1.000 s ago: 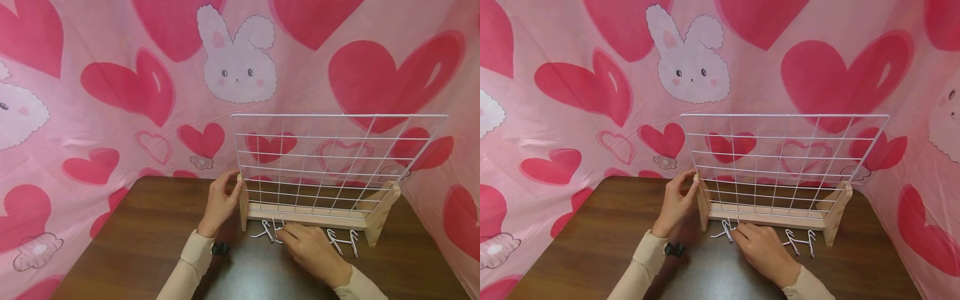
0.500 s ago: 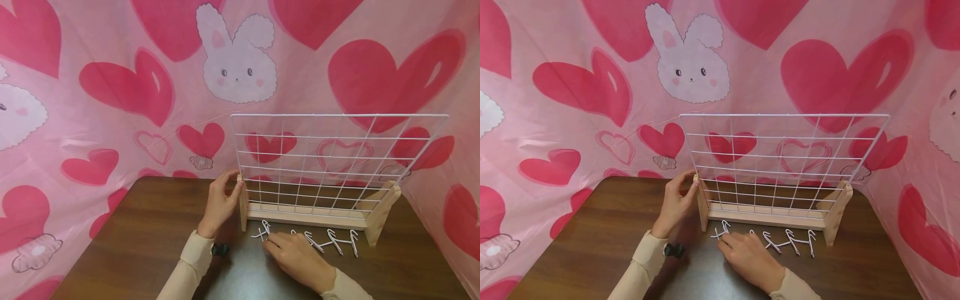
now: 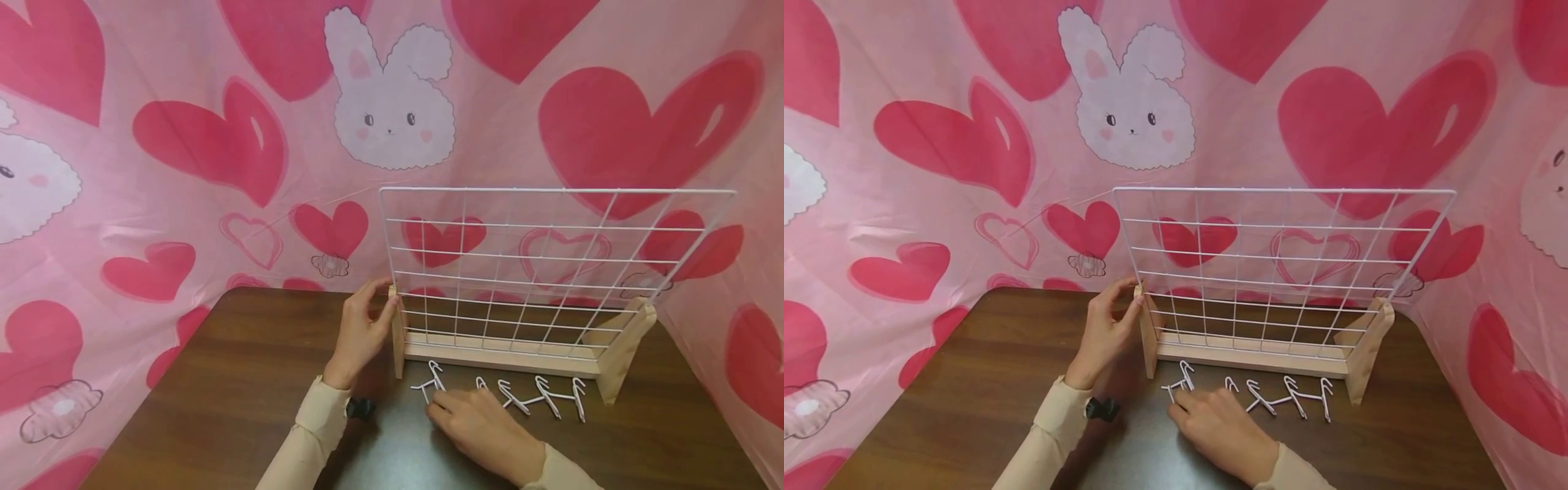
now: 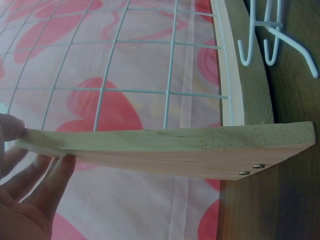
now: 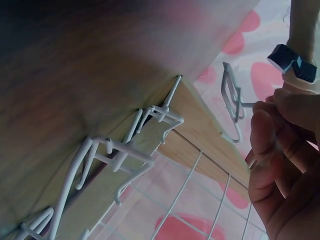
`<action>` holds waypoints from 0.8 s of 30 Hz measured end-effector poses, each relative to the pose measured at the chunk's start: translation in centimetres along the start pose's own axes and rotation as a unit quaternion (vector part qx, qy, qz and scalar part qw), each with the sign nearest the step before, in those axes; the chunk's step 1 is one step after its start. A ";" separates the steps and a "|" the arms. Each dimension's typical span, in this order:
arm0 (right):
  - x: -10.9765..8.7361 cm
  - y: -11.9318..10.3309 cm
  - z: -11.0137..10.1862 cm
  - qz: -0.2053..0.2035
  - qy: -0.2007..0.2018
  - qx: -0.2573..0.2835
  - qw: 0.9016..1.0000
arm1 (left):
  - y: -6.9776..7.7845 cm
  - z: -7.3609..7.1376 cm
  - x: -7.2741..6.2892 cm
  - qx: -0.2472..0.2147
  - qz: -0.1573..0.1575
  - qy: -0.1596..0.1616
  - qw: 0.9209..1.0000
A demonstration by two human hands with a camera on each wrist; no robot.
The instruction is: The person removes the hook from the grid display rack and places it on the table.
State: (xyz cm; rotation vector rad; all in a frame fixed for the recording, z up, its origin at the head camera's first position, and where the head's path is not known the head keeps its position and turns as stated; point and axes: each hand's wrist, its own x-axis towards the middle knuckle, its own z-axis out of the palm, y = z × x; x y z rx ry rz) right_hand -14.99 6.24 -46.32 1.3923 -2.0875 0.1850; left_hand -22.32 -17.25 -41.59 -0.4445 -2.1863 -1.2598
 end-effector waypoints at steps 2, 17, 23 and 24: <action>-0.1 -0.1 0.1 0.001 -0.008 0.000 1.000 | 0.0 0.0 0.0 -0.002 -0.004 -0.002 1.000; 0.1 -0.5 0.5 -0.009 -0.054 -0.024 0.998 | 0.1 0.0 -0.1 -0.008 -0.009 -0.004 1.000; 0.4 -0.6 0.8 -0.011 -0.072 -0.016 0.997 | 0.1 0.0 0.0 -0.005 -0.012 -0.005 1.000; 0.5 -0.7 0.8 -0.011 -0.076 -0.014 0.997 | 0.1 0.0 0.0 -0.004 -0.012 -0.005 1.000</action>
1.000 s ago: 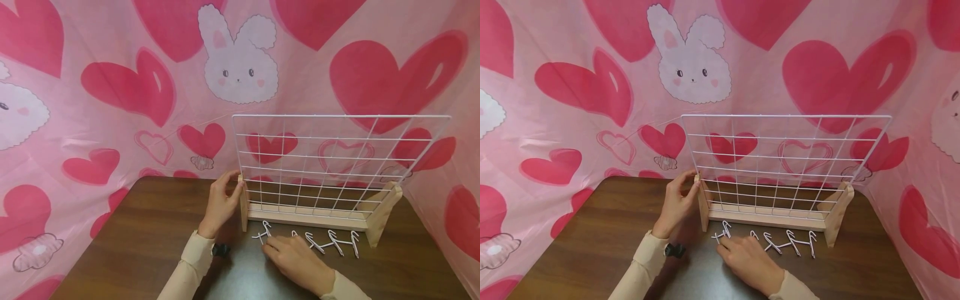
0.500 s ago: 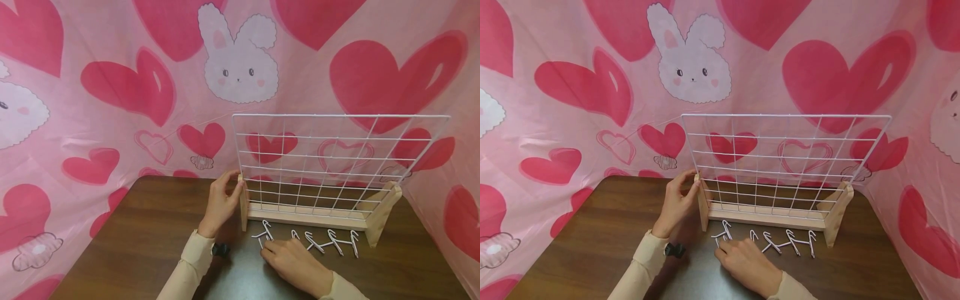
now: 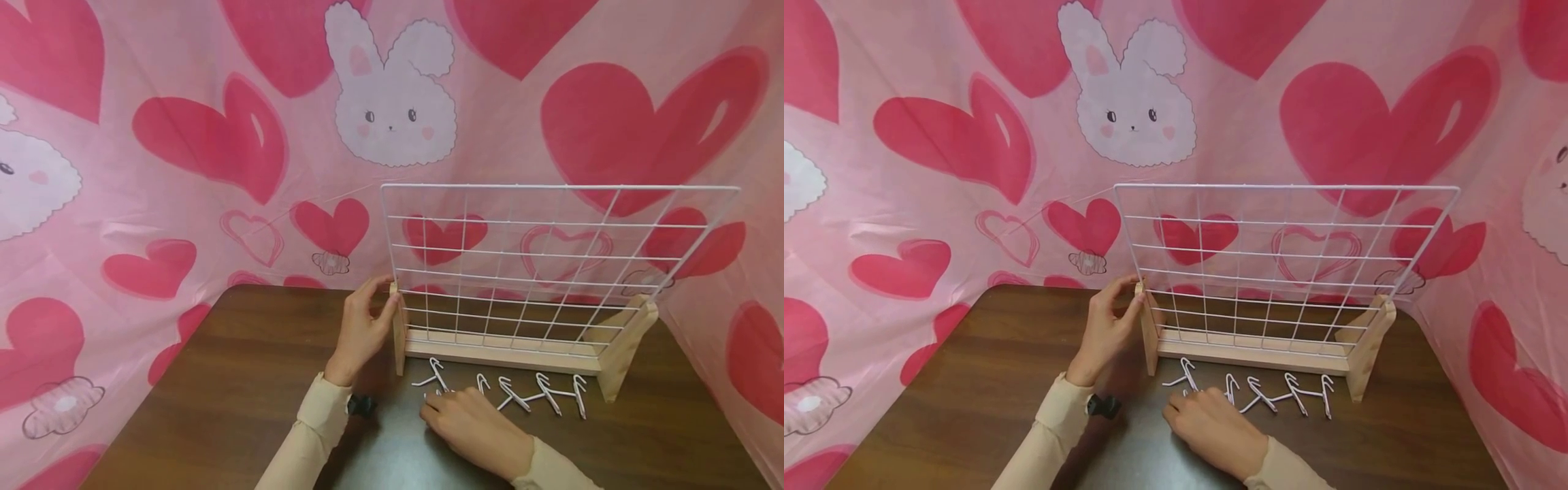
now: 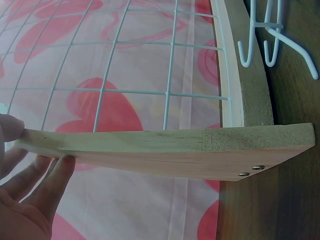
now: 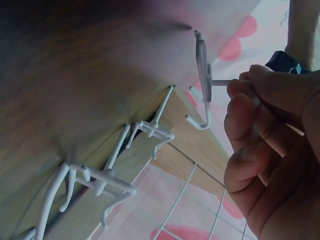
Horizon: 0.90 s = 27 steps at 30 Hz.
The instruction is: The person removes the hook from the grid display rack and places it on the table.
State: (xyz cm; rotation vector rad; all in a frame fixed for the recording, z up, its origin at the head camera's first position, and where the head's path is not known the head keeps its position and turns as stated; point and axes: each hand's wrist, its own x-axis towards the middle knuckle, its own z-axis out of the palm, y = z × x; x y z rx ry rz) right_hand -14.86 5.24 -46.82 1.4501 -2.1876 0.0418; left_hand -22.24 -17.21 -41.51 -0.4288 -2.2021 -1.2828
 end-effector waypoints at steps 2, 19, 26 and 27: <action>0.1 0.0 0.0 0.000 -0.005 0.002 1.000 | 0.0 0.0 0.1 0.000 0.000 -0.001 1.000; 1.3 -0.5 0.9 0.009 -0.035 0.000 0.999 | 0.1 0.0 -0.1 -0.002 -0.006 0.001 1.000; 1.7 -1.1 1.3 -0.009 -0.037 0.000 0.999 | -0.1 0.1 0.0 -0.002 0.005 0.004 1.000; 1.8 -1.1 1.3 -0.010 -0.040 -0.003 0.999 | -0.1 0.1 0.0 -0.004 0.005 0.003 1.000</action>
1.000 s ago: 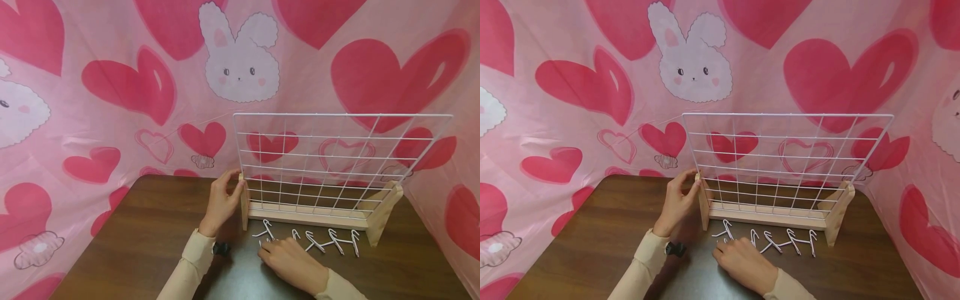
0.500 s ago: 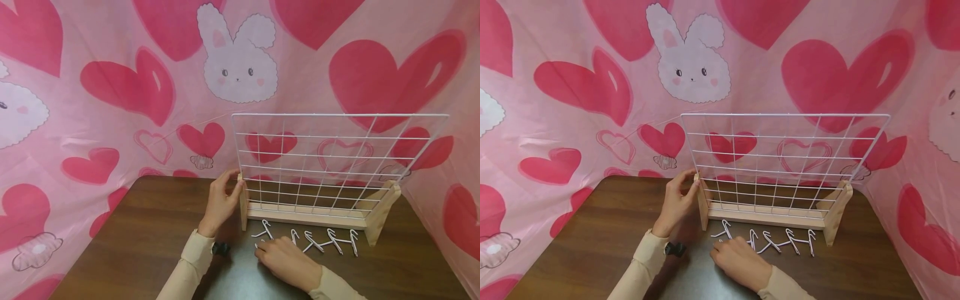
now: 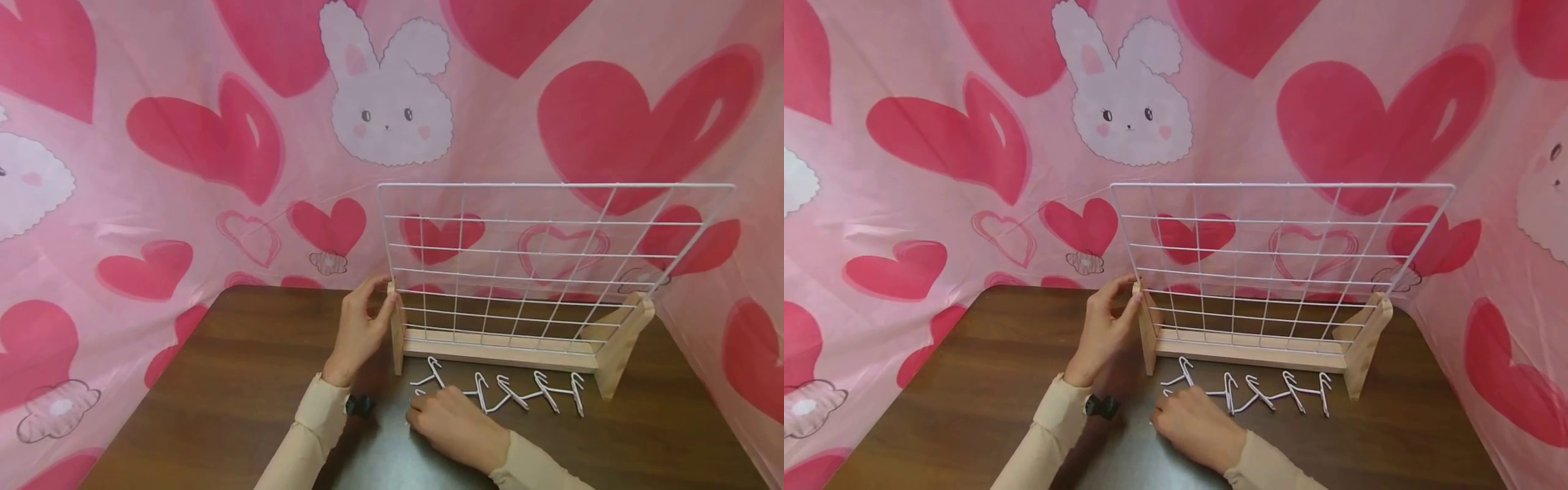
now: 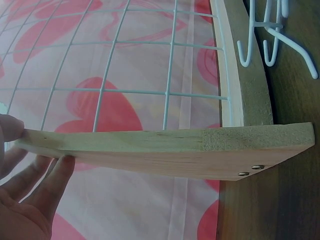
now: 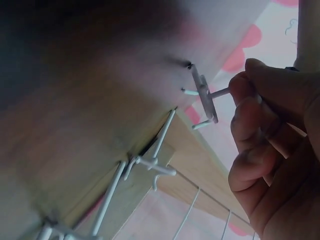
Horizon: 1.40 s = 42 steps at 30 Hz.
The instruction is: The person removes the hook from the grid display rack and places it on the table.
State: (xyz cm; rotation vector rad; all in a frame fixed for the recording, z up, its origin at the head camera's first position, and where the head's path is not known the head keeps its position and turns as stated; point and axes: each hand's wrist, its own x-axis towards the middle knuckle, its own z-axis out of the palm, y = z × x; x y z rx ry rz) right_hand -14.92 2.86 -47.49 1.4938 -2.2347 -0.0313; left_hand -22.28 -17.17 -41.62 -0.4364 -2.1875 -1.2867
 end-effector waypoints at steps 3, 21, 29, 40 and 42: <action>0.2 -0.1 0.1 0.000 -0.009 -0.008 1.000 | 0.1 0.0 0.1 0.000 -0.001 0.000 1.000; 0.1 -0.4 0.5 0.017 -0.025 -0.015 0.999 | 0.0 0.0 0.1 -0.005 0.001 -0.002 1.000; 0.1 -0.6 0.1 0.015 -0.043 -0.001 0.999 | 0.0 -0.1 0.0 -0.002 0.001 -0.002 1.000; 0.0 -0.6 -0.3 -0.007 -0.034 0.022 0.999 | -0.1 -0.2 0.0 -0.005 -0.005 -0.005 1.000; -0.1 -0.4 -0.5 -0.008 -0.020 0.030 0.999 | -0.1 -0.2 0.1 -0.003 -0.002 -0.004 1.000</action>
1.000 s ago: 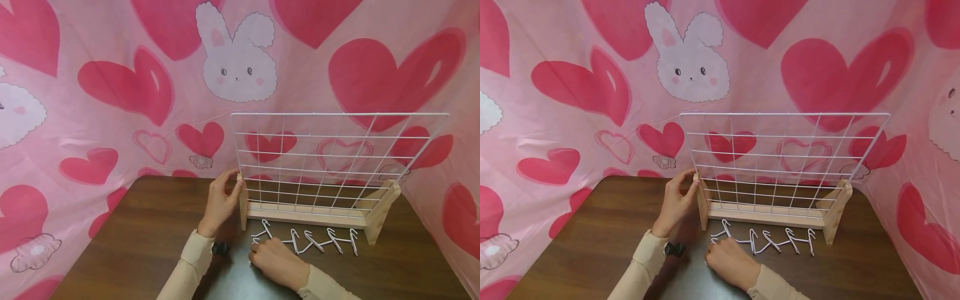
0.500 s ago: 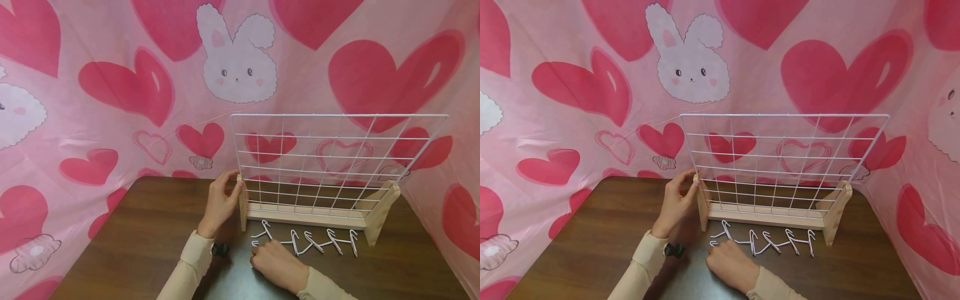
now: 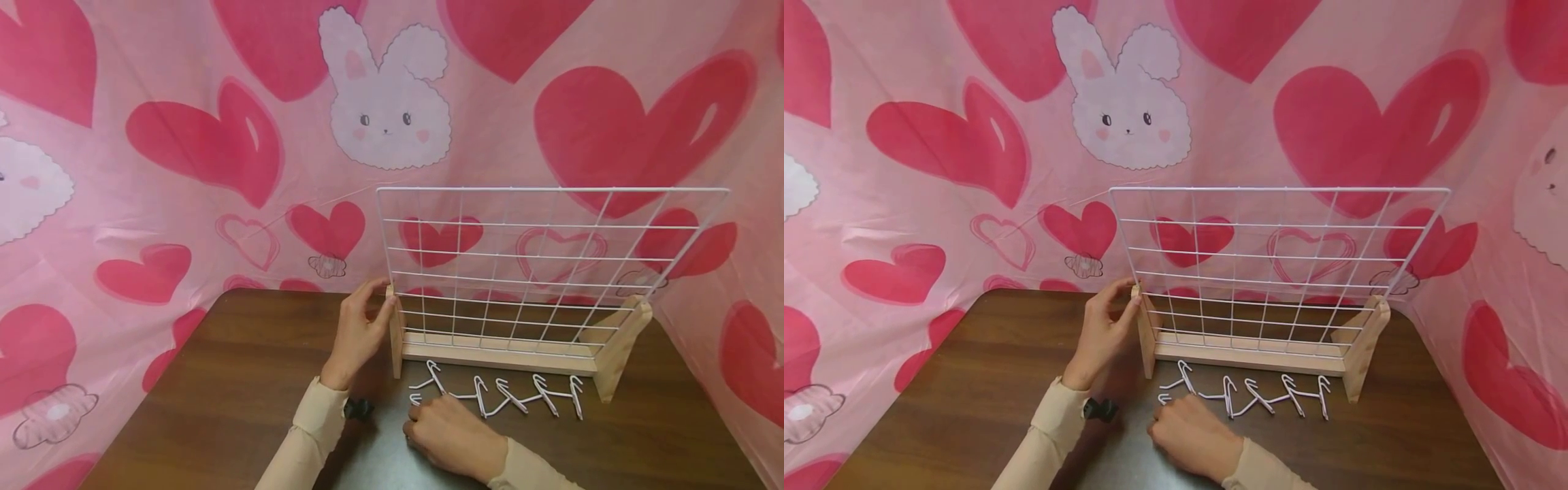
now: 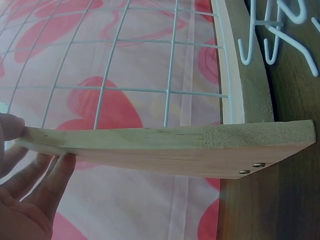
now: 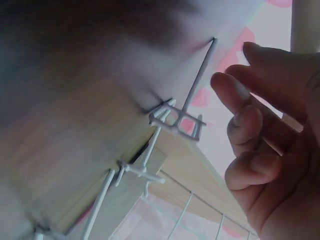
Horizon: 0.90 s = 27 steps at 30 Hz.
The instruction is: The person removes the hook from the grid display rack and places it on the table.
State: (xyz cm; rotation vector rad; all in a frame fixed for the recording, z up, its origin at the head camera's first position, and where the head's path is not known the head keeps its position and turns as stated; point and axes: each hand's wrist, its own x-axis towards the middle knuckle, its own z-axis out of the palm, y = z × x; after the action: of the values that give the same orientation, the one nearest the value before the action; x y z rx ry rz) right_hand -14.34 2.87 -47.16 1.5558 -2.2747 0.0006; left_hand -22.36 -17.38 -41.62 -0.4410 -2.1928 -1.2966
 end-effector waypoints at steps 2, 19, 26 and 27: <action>-0.2 0.2 -0.2 0.000 0.014 0.008 1.000 | 0.0 0.0 0.0 0.001 0.002 0.000 1.000; -1.8 1.9 -1.4 0.015 0.092 0.020 0.995 | 0.4 -0.5 0.0 0.033 0.017 -0.008 0.999; -2.9 2.0 -1.2 0.010 0.108 0.024 0.994 | 0.5 -0.6 0.1 0.065 0.035 -0.004 0.997; -3.0 2.1 -1.2 0.010 0.109 0.027 0.994 | 0.5 -0.6 0.1 0.070 0.038 -0.003 0.997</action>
State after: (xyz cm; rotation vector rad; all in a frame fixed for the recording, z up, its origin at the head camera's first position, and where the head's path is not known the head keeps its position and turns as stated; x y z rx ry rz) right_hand -14.88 6.65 -46.51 1.4797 -2.1349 0.2287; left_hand -21.95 -17.65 -41.01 -0.4678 -2.2316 -1.0957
